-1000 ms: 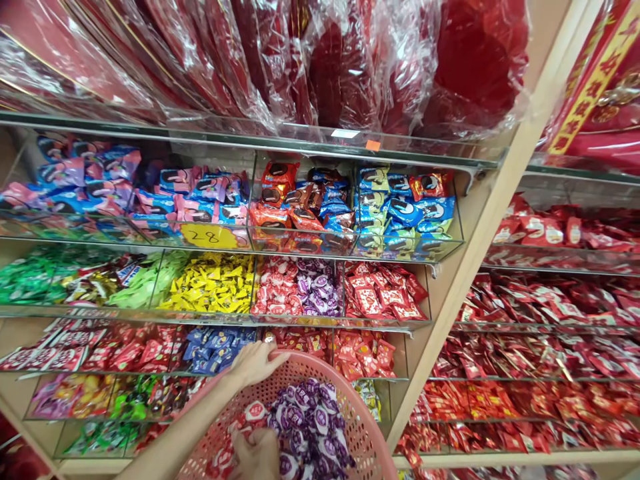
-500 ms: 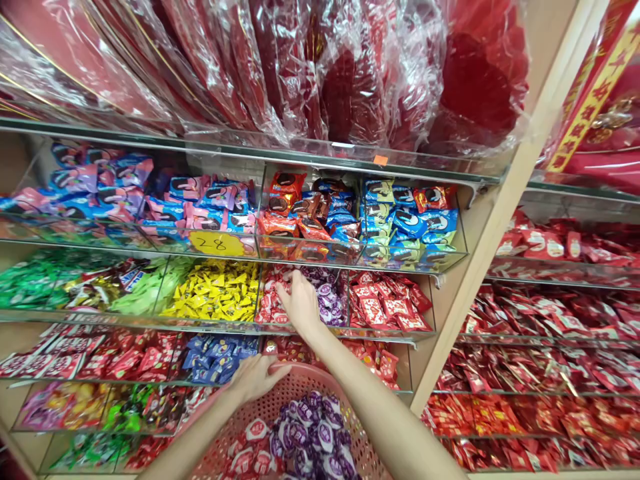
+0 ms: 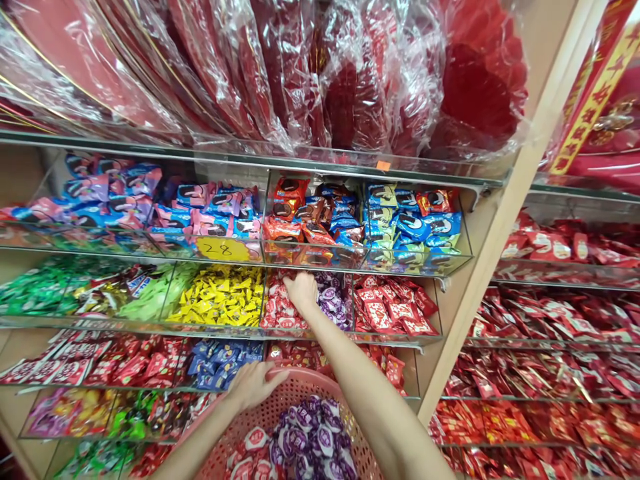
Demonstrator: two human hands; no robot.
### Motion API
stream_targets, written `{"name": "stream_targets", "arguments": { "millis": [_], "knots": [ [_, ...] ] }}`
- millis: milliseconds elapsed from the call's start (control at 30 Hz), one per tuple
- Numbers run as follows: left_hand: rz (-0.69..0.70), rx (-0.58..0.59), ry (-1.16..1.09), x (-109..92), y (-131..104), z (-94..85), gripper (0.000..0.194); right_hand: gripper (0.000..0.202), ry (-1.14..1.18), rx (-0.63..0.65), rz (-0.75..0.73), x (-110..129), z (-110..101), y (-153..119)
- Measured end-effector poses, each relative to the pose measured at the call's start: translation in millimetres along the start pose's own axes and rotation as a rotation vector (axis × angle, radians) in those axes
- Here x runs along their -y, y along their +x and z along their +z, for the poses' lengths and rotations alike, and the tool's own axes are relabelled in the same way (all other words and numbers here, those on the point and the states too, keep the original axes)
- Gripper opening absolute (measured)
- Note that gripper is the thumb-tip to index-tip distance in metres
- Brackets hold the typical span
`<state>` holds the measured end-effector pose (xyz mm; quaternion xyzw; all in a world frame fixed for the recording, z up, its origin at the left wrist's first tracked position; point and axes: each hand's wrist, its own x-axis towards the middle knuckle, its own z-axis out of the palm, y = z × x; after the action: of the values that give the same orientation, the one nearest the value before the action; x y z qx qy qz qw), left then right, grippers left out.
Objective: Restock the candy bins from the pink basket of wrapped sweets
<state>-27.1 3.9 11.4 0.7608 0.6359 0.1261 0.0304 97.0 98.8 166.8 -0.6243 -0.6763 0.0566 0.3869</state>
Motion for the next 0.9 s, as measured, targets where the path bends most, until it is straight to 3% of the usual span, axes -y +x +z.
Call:
{"name": "stream_targets", "arguments": {
  "millis": [100,200,333,467,633,767,900],
  "knots": [
    [-0.002,-0.004,-0.002,0.0,-0.4,-2.4,0.070,0.034,0.187,-0.097,-0.008,-10.4,-5.2,-8.2],
    [0.009,-0.020,-0.004,0.5,2.0,-3.2,0.070,0.036,0.541,-0.081,-0.021,-19.8,-13.9,-33.5],
    [0.017,-0.033,0.011,-1.4,7.6,-3.9,0.071,0.034,1.038,0.108,0.119,-27.3,-27.6,-83.6],
    [0.030,-0.006,0.004,-7.0,9.6,-3.5,0.067,0.030,1.333,0.380,0.248,-34.7,-34.5,-125.3],
    [0.038,0.058,-0.011,-9.3,7.7,-4.3,0.058,0.024,1.465,0.608,0.368,-51.9,-28.9,-159.4],
    [-0.009,0.086,0.011,-10.4,6.5,-6.8,0.048,0.020,1.437,0.734,0.503,-69.5,-18.6,-183.5],
    [-0.032,0.069,0.002,-13.5,5.2,-8.2,0.061,0.022,1.361,0.767,0.645,-83.7,-7.2,-205.3]
  ]
}}
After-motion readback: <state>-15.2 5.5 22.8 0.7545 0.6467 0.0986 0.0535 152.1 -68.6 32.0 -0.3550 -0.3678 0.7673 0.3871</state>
